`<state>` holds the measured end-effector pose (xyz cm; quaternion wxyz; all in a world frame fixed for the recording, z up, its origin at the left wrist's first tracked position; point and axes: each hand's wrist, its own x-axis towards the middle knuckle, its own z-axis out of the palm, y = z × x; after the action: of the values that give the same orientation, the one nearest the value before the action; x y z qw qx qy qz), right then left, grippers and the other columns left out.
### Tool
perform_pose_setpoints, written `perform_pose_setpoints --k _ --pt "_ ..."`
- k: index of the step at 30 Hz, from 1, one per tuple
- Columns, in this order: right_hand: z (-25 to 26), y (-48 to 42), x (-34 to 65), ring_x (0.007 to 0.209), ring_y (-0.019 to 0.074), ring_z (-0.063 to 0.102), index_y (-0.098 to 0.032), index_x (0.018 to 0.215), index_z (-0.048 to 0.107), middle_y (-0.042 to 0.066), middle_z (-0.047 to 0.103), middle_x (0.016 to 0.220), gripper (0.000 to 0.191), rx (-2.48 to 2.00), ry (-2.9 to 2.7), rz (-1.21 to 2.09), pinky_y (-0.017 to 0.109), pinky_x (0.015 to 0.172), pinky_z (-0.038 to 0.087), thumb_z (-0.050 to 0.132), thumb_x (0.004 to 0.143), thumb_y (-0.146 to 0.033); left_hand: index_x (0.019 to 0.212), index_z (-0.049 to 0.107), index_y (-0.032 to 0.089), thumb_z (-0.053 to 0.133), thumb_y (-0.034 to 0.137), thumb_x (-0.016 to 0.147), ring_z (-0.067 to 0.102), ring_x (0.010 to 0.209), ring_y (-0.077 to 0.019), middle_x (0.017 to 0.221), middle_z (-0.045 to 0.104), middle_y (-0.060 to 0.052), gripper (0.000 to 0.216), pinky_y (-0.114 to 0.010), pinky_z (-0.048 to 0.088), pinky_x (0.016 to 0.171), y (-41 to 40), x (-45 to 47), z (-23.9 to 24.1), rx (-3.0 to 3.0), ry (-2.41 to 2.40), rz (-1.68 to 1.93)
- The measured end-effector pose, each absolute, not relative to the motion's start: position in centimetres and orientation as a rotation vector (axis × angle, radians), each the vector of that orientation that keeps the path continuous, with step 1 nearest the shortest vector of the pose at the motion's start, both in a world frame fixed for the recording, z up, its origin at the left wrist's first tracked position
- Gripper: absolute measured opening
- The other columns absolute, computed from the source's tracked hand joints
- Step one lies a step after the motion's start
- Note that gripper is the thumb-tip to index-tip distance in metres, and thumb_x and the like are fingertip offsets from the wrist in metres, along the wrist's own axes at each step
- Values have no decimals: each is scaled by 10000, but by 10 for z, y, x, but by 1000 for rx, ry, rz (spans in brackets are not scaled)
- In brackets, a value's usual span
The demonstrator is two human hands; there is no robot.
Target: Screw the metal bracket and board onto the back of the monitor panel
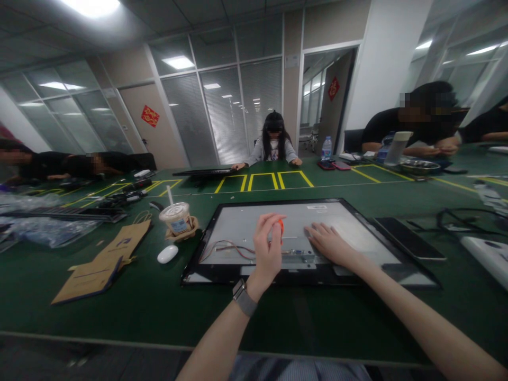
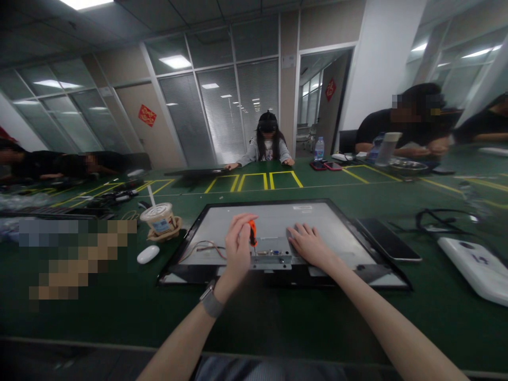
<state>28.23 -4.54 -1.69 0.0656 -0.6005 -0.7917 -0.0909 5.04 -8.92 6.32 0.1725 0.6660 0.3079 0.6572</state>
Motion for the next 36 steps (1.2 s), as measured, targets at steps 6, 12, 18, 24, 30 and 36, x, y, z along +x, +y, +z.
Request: perform_pose_setpoints --k 6,12,18,24,30,36 --pt "-14 -48 281 1293 349 453 -196 1408 473 172 500 1425 486 -1824 -2394 -280 557 1007 392 277 979 -311 1031 678 188 488 261 955 600 858 -172 916 641 -60 218 -307 476 792 -88 51 63 1892 894 1855" --pt "-16 -46 281 1288 352 460 -183 1408 472 183 502 1418 478 -1823 -2415 -306 541 998 403 293 983 -305 919 701 202 612 271 884 540 809 -165 876 551 -43 118 -294 475 757 -87 51 63 1935 985 1930" --pt "-17 -46 282 1293 352 453 -194 1406 475 175 504 1419 475 -1823 -2407 -306 545 996 402 294 982 -310 1031 670 193 393 255 985 599 985 -195 1028 648 -85 287 -341 473 879 -90 50 63 1892 863 1850" --pt "-14 -48 281 1299 360 448 -170 1418 460 191 486 1431 483 -1829 -2421 -294 547 1008 391 285 989 -310 1032 673 195 472 275 963 610 878 -176 940 654 -61 227 -306 474 807 -88 51 62 1873 913 1852" --pt "-14 -47 281 1311 367 437 -186 1422 453 180 482 1438 479 -1848 -2422 -279 551 1010 389 281 991 -305 930 692 196 594 269 896 551 806 -163 882 573 -41 127 -291 466 762 -88 51 62 1926 981 1902" --pt "-14 -47 281 1288 364 454 -172 1406 472 192 491 1425 477 -1806 -2416 -286 554 994 399 281 989 -302 1020 674 199 395 239 987 576 948 -177 997 623 -67 284 -314 452 847 -90 50 62 1879 883 1869"
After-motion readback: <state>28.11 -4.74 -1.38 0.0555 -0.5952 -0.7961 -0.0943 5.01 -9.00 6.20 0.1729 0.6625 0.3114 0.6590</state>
